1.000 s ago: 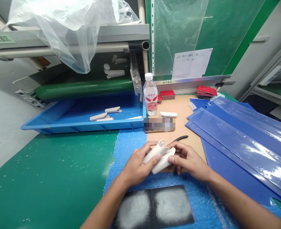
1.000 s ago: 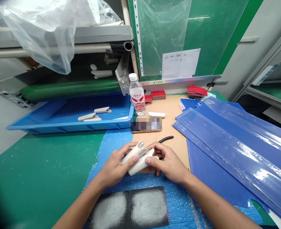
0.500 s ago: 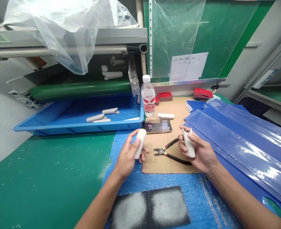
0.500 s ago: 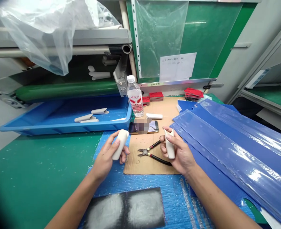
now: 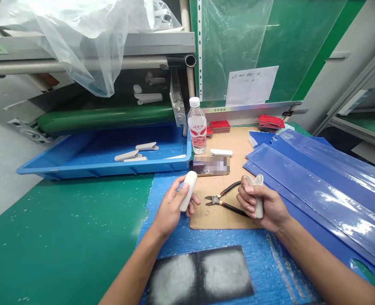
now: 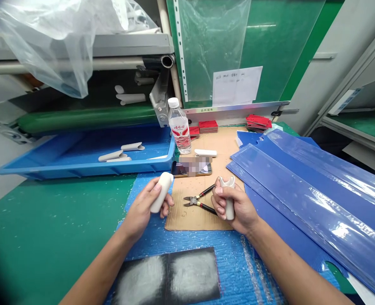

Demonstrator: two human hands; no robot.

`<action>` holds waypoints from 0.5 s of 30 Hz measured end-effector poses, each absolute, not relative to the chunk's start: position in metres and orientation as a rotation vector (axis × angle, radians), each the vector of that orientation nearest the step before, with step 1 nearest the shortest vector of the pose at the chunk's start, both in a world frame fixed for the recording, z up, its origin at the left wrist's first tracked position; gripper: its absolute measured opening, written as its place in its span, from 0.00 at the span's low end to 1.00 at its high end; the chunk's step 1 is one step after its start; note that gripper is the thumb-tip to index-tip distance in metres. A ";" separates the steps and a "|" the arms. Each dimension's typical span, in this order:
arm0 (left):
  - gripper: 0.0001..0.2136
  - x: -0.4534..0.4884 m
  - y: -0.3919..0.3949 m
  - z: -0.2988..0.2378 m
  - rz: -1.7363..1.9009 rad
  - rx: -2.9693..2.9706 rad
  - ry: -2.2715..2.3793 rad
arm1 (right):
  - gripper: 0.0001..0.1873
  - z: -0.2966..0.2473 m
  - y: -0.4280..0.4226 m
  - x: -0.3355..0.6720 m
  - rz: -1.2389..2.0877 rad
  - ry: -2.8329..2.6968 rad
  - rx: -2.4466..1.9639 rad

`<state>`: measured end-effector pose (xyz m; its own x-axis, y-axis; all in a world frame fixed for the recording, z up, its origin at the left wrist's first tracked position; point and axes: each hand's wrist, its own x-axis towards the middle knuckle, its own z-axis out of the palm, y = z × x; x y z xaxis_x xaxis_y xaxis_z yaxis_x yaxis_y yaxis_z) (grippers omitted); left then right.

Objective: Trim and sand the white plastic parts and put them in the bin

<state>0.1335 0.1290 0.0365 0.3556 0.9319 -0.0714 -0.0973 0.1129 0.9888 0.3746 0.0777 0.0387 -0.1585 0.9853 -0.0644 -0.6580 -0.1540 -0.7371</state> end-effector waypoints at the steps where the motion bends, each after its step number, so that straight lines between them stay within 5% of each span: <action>1: 0.23 0.133 0.129 0.037 0.931 1.203 0.905 | 0.09 0.038 0.078 0.374 1.645 -0.676 -0.661; 7: 0.28 0.131 0.128 0.041 0.975 1.186 0.920 | 0.07 0.036 0.077 0.372 1.641 -0.703 -0.667; 15: 0.21 0.132 0.127 0.043 0.986 1.205 0.924 | 0.07 0.032 0.077 0.370 1.636 -0.760 -0.686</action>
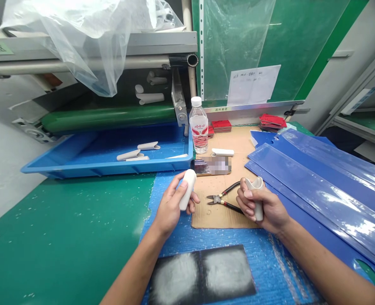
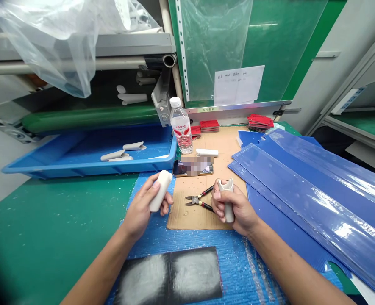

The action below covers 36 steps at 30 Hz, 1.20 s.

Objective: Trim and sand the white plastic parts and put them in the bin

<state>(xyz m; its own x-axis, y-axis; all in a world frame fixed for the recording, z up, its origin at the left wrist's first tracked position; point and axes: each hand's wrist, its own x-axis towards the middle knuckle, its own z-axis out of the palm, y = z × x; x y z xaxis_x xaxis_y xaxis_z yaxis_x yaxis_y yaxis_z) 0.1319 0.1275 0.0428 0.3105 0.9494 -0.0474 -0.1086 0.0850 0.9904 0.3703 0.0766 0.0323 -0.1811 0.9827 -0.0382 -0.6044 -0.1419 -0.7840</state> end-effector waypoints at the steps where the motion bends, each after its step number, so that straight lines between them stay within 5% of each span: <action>1: 0.20 0.132 0.127 0.043 0.982 1.209 0.923 | 0.07 0.032 0.077 0.370 1.636 -0.767 -0.690; 10: 0.14 0.129 0.127 0.041 0.940 1.233 0.925 | 0.09 0.029 0.078 0.369 1.662 -0.832 -0.746; 36: 0.17 0.132 0.128 0.044 0.961 1.150 0.930 | 0.12 0.028 0.078 0.366 1.730 -0.908 -0.866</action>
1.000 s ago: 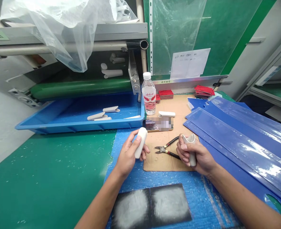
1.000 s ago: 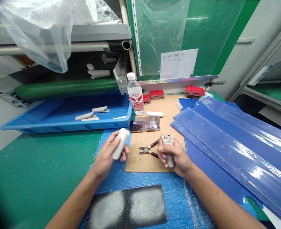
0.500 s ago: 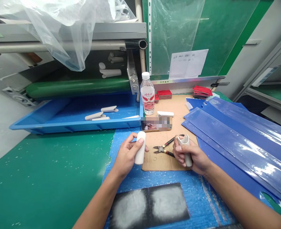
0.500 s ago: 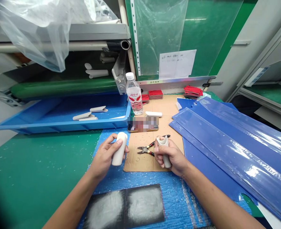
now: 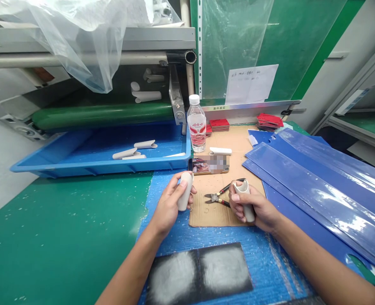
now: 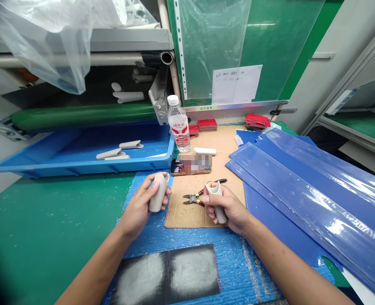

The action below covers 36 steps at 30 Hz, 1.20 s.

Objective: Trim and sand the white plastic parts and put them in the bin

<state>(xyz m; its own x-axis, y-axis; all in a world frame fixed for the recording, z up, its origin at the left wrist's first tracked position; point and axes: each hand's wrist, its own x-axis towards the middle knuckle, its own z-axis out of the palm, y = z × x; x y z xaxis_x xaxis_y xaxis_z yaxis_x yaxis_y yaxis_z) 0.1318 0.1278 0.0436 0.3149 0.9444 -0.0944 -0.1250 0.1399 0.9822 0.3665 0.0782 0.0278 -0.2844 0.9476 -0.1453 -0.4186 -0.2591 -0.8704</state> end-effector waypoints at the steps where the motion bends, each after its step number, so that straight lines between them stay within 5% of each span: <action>1: 0.17 0.132 0.128 0.044 0.955 1.150 0.927 | 0.12 0.028 0.078 0.367 1.730 -0.910 -0.870; 36: 0.24 0.133 0.127 0.041 0.748 1.222 0.981 | 0.13 0.026 0.077 0.366 1.723 -1.024 -0.918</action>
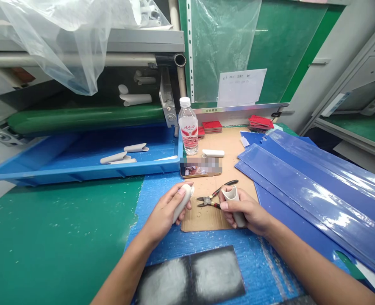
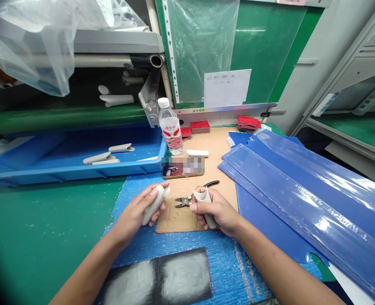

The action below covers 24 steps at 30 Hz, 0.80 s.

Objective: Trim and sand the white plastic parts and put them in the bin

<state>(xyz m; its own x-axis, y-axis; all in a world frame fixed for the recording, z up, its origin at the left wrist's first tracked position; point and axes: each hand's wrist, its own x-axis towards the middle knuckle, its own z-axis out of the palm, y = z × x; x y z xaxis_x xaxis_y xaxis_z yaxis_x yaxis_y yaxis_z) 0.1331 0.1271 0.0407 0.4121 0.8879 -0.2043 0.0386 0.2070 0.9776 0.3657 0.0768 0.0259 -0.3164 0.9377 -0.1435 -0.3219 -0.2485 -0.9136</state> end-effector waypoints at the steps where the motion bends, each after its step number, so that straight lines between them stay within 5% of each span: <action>1: 0.24 0.133 0.127 0.041 0.745 1.227 0.984 | 0.13 0.026 0.077 0.366 1.723 -1.024 -0.920; 24: 0.25 0.132 0.129 0.037 0.622 1.338 1.009 | 0.13 0.025 0.077 0.365 1.689 -1.061 -0.887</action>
<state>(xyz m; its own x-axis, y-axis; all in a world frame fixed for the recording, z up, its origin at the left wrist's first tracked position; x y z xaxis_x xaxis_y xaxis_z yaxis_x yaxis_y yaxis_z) 0.1318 0.1288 0.0371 0.4657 0.8532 -0.2349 0.1740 0.1719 0.9696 0.3650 0.0773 0.0248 -0.3143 0.9443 -0.0974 -0.3222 -0.2027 -0.9247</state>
